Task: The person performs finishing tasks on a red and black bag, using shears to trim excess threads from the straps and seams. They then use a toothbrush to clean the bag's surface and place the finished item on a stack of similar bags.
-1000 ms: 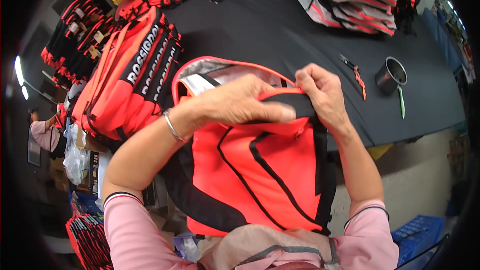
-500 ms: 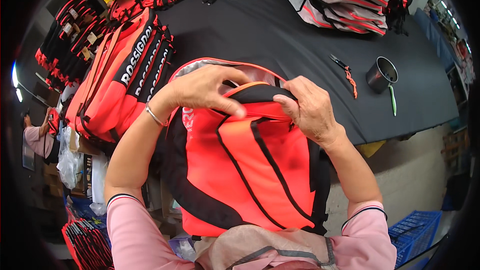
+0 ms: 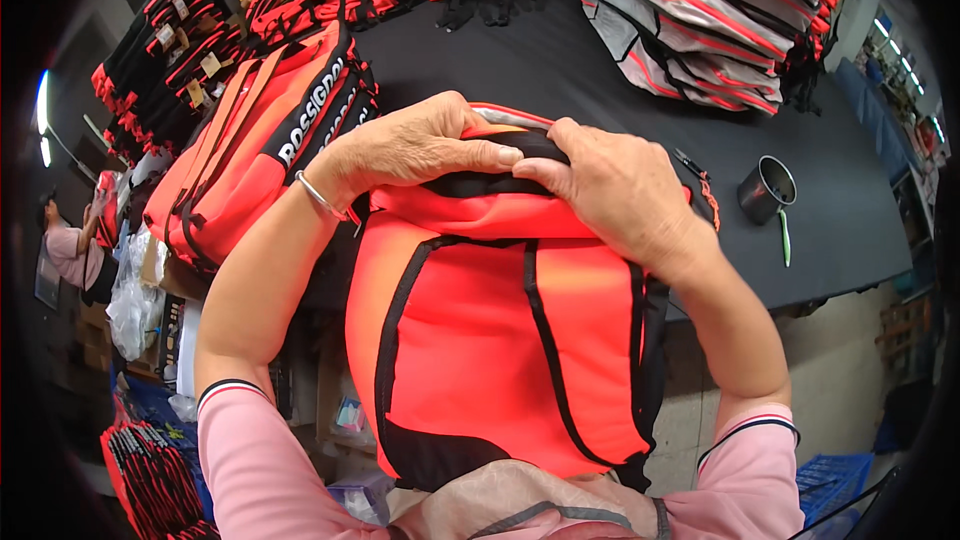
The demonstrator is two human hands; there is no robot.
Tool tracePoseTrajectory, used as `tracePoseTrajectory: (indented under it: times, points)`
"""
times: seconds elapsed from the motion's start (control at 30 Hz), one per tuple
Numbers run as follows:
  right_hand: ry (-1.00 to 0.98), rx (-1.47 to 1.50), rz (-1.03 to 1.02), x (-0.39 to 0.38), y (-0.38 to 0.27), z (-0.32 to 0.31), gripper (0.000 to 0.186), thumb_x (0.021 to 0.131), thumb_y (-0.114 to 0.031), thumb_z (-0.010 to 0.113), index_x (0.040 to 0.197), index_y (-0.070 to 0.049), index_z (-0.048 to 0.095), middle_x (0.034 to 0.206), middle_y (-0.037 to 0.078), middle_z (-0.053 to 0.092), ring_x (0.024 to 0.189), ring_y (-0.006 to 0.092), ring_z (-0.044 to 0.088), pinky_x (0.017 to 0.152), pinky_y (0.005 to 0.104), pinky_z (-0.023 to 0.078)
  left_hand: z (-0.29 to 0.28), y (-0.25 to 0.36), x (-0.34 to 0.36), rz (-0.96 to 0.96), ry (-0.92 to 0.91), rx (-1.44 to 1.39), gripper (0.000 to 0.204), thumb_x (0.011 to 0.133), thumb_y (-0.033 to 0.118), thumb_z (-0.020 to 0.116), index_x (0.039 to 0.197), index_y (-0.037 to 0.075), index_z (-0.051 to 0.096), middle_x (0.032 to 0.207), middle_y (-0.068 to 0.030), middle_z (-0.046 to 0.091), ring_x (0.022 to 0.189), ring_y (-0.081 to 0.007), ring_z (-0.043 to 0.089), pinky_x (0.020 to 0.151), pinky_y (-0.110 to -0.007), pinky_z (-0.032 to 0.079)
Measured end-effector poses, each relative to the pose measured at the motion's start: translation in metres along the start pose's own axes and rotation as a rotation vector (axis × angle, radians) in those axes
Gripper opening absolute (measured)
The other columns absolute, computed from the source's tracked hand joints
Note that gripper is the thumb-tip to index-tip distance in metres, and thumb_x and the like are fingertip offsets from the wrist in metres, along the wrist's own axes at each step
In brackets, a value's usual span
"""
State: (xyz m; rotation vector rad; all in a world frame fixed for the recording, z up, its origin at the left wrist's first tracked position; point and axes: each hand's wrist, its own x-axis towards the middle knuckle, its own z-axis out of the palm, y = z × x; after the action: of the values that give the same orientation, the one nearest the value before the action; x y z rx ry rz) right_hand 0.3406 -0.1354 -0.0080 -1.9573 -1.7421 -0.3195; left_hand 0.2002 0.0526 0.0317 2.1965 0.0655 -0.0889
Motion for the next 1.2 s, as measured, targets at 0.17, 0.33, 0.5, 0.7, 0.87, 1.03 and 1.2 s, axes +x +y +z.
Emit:
tracePoseTrajectory:
  times: [0.17, 0.33, 0.5, 0.7, 0.87, 1.03, 1.2]
  points:
    - [-0.045, 0.277, -0.071, -0.008, 0.009, -0.012, 0.044, 0.095, -0.04, 0.064, 0.074, -0.002, 0.061, 0.063, 0.017, 0.059, 0.056, 0.0326, 0.059, 0.055, 0.0439, 0.047, -0.032, -0.009, -0.039, 0.028, 0.03, 0.332, 0.036, 0.093, 0.032, 0.071, 0.104, -0.002, 0.072, 0.084, 0.0011, 0.067, 0.081, -0.0078, 0.057, 0.074, -0.024, 0.047]
    - [-0.175, 0.376, 0.087, -0.016, 0.014, -0.028, 0.042, 0.095, -0.038, 0.065, 0.075, -0.001, 0.06, 0.064, 0.017, 0.057, 0.056, 0.0315, 0.054, 0.055, 0.0418, 0.043, 0.015, -0.057, -0.052, 0.185, 0.551, -0.059, 0.028, 0.102, 0.027, 0.059, 0.104, 0.001, 0.07, 0.094, -0.0029, 0.069, 0.091, -0.0083, 0.06, 0.085, -0.024, 0.049]
    - [-0.167, 0.006, -0.167, 0.001, -0.031, -0.038, 0.032, 0.094, -0.034, 0.064, 0.098, -0.003, 0.061, 0.088, 0.017, 0.068, 0.087, 0.0353, 0.067, 0.071, 0.0433, 0.054, 0.037, -0.06, -0.037, 0.233, 0.946, 0.053, 0.046, 0.109, 0.032, 0.044, 0.08, -0.001, 0.059, 0.07, -0.0031, 0.057, 0.066, -0.0092, 0.051, 0.064, -0.027, 0.045]
    - [-0.138, 0.118, -0.058, 0.023, -0.066, -0.03, 0.032, 0.095, -0.031, 0.063, 0.09, 0.0, 0.061, 0.077, 0.019, 0.066, 0.075, 0.0379, 0.066, 0.067, 0.0453, 0.053, 0.022, -0.028, -0.038, 0.188, 0.698, -0.256, 0.044, 0.105, 0.039, 0.051, 0.093, -0.001, 0.066, 0.078, -0.0022, 0.064, 0.071, -0.0102, 0.057, 0.068, -0.027, 0.048]
    - [-0.002, 0.276, -0.044, 0.017, -0.058, -0.044, 0.034, 0.094, -0.031, 0.065, 0.077, -0.002, 0.066, 0.067, 0.016, 0.063, 0.065, 0.0349, 0.064, 0.058, 0.0449, 0.048, 0.041, -0.05, -0.064, 0.395, 0.691, -0.302, 0.046, 0.091, 0.027, 0.075, 0.126, 0.001, 0.06, 0.117, -0.0043, 0.066, 0.113, -0.0122, 0.058, 0.102, -0.029, 0.046]
    - [0.101, 0.014, -0.083, 0.022, -0.069, -0.052, 0.037, 0.094, -0.034, 0.066, 0.072, -0.004, 0.065, 0.058, 0.013, 0.059, 0.054, 0.0342, 0.06, 0.05, 0.0437, 0.045, 0.057, -0.047, -0.06, 0.307, 0.881, -0.228, 0.036, 0.097, 0.031, 0.067, 0.116, 0.001, 0.069, 0.106, -0.0031, 0.071, 0.097, -0.0081, 0.061, 0.088, -0.025, 0.051]
    - [0.169, 0.079, -0.188, 0.034, -0.061, -0.058, 0.042, 0.093, -0.037, 0.068, 0.066, -0.005, 0.063, 0.059, 0.014, 0.06, 0.052, 0.0341, 0.059, 0.047, 0.0422, 0.043, 0.059, -0.033, -0.07, 0.369, 0.566, -0.876, 0.046, 0.105, 0.039, 0.05, 0.108, -0.003, 0.069, 0.097, -0.0031, 0.071, 0.082, -0.0047, 0.063, 0.072, -0.022, 0.053]
